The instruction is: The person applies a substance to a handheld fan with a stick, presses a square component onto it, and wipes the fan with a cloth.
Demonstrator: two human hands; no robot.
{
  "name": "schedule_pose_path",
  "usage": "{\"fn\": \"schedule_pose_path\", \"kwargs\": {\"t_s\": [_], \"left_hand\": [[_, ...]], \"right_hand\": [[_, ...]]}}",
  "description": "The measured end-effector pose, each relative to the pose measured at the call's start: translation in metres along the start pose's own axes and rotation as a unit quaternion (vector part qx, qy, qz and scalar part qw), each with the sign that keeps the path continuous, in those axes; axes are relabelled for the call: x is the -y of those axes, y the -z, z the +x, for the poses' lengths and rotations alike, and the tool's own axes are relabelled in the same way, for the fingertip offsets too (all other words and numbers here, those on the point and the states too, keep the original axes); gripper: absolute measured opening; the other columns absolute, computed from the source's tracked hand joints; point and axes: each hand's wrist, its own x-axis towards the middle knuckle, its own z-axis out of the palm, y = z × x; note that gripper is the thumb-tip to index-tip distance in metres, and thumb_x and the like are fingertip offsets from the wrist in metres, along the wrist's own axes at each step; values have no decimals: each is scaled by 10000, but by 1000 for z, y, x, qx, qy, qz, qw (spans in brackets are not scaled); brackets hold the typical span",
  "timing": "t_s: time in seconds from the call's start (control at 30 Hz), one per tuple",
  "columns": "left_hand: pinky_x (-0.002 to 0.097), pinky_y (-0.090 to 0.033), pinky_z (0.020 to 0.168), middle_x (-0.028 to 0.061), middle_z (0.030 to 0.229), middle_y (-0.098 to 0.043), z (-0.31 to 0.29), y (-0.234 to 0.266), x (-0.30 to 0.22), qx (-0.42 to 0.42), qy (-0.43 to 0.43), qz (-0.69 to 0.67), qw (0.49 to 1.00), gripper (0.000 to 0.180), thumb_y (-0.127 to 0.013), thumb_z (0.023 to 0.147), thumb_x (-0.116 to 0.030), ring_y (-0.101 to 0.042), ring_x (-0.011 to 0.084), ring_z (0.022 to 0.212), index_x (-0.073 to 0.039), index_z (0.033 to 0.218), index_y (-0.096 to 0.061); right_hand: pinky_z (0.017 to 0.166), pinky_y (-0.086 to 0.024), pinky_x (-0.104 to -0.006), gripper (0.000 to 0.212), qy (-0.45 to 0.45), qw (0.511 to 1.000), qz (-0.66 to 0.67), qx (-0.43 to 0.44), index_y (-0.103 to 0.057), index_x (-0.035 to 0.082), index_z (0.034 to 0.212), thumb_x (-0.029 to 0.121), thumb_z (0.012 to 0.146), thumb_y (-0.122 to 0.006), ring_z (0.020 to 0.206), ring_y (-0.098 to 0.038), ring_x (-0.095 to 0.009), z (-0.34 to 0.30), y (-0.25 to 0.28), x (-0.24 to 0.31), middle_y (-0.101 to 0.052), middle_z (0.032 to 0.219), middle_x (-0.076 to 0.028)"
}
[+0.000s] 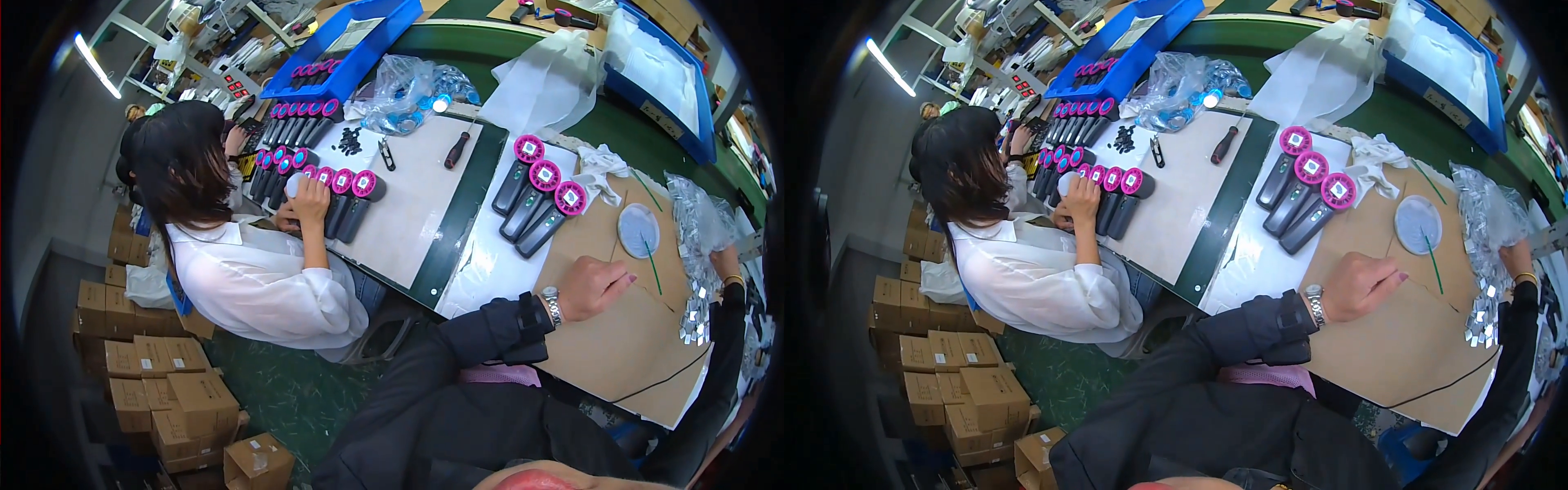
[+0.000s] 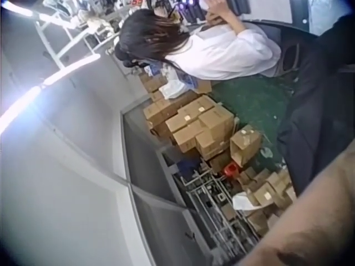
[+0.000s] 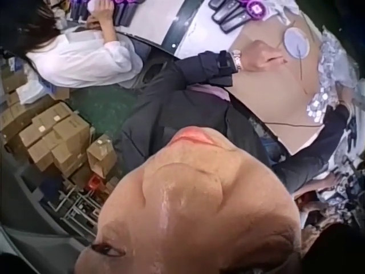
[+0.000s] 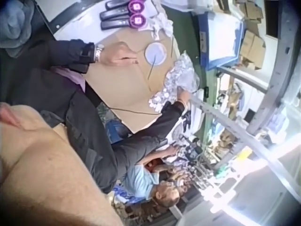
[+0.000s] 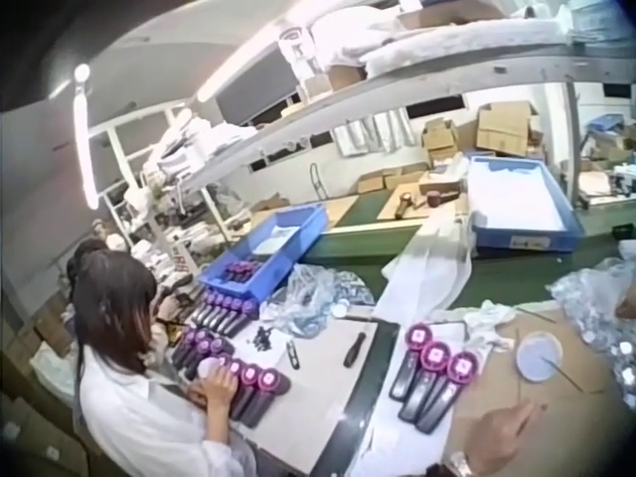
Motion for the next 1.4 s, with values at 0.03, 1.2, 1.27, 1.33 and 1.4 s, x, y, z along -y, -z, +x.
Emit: {"fn": "schedule_pose_path", "kwargs": {"t_s": [0.03, 1.2, 1.27, 1.33, 1.4], "left_hand": [[480, -396, 531, 175, 635, -545, -1, 1, 1, 3, 2, 2, 1000, 290, -660, 1011, -158, -578, 390, 578, -32, 784, -532], [476, -403, 534, 164, 642, -570, -1, 2, 0, -13, -4, -5, 1000, 272, -675, 1000, -148, -589, 379, 581, -34, 793, -539], [475, -404, 531, 165, 644, -572, -3, 2, -1, -18, -7, -4, 1000, 280, -675, 1000, -147, -589, 379, 579, -33, 786, -534], [475, -404, 530, 165, 645, -573, -5, 6, 3, -19, 1, 8, 1000, 284, -675, 1000, -147, -589, 379, 578, -32, 783, -532], [463, -418, 531, 160, 652, -587, -8, 13, 5, -14, 15, 36, 999, 274, -670, 999, -151, -598, 373, 580, -36, 786, -543]], "right_hand": [[1038, -498, -467, 511, 6, 1000, 20, 4, -648, 18, 1294, 106, 797, -726, 1201, -613, -468, 1, 0, 5, -680, 1297, -243], [1078, -495, -431, 576, -34, 994, 18, 106, -639, 14, 1339, 131, 782, -727, 1239, -631, -422, 4, 14, 21, -696, 1321, -224], [1064, -504, -436, 573, -14, 997, 28, 72, -644, 9, 1328, 131, 773, -723, 1224, -643, -417, 4, 15, 29, -703, 1299, -232], [1058, -508, -440, 567, -52, 994, 44, 87, -646, 6, 1319, 127, 769, -719, 1215, -647, -418, 10, 4, 55, -703, 1290, -239], [1046, -515, -448, 556, -131, 982, 68, 116, -651, 0, 1300, 118, 760, -712, 1196, -656, -419, 18, -11, 89, -704, 1270, -252]]}}
